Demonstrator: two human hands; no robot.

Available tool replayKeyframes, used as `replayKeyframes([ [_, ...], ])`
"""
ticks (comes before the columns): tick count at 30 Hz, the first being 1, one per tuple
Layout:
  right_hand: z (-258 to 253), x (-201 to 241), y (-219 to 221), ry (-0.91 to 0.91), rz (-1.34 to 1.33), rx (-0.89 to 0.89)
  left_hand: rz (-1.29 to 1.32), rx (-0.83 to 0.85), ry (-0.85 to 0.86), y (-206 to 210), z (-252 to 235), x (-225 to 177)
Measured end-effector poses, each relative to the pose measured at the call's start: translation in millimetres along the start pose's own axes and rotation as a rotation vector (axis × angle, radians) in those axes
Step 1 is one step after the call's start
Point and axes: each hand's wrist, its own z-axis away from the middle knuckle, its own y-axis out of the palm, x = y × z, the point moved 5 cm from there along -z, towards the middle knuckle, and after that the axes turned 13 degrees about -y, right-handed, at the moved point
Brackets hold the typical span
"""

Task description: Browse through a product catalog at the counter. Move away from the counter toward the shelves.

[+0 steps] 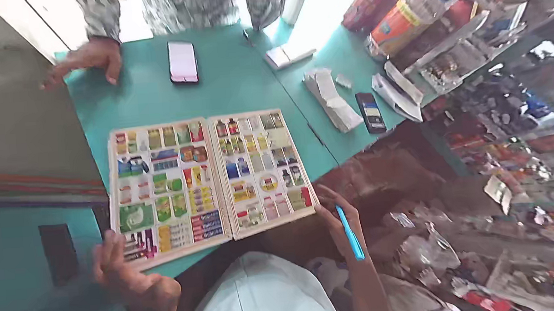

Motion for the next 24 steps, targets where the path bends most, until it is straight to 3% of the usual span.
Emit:
replayKeyframes([
  [4, 0, 5, 1, 0.056, -0.126, -0.071, 0.037, 0.101, -0.002, 2, -1, 0],
  [6, 1, 11, 7, 0.111, -0.421, -0.128, 0.049, 0.127, 0.02, 6, 1, -1],
  [8, -3, 28, 21, 0.089, -0.692, -0.052, 0.052, 0.154, 0.06, 8, 2, -4],
  [10, -6, 59, 46, -0.101, -0.714, 0.136, 0.098, 0.155, 0.08, 5, 3, -5],
  [13, -8, 108, 123, -0.391, -0.701, 0.491, 0.269, 0.096, 0.04, 2, 7, 4],
  [16, -5, 116, 196, -0.454, -0.468, 0.915, 0.524, -0.035, -0.099, 2, 19, 16],
  [18, -2, 108, 220, -0.404, -0.316, 1.044, 0.462, -0.164, -0.143, -1, 17, 0],
  [20, 1, 100, 227, -0.351, -0.293, 1.042, 0.336, -0.251, -0.213, -4, 9, -8],
  [24, -12, 84, 207, -0.228, -0.445, 0.821, 0.228, -0.292, -0.298, 5, 11, -1],
])
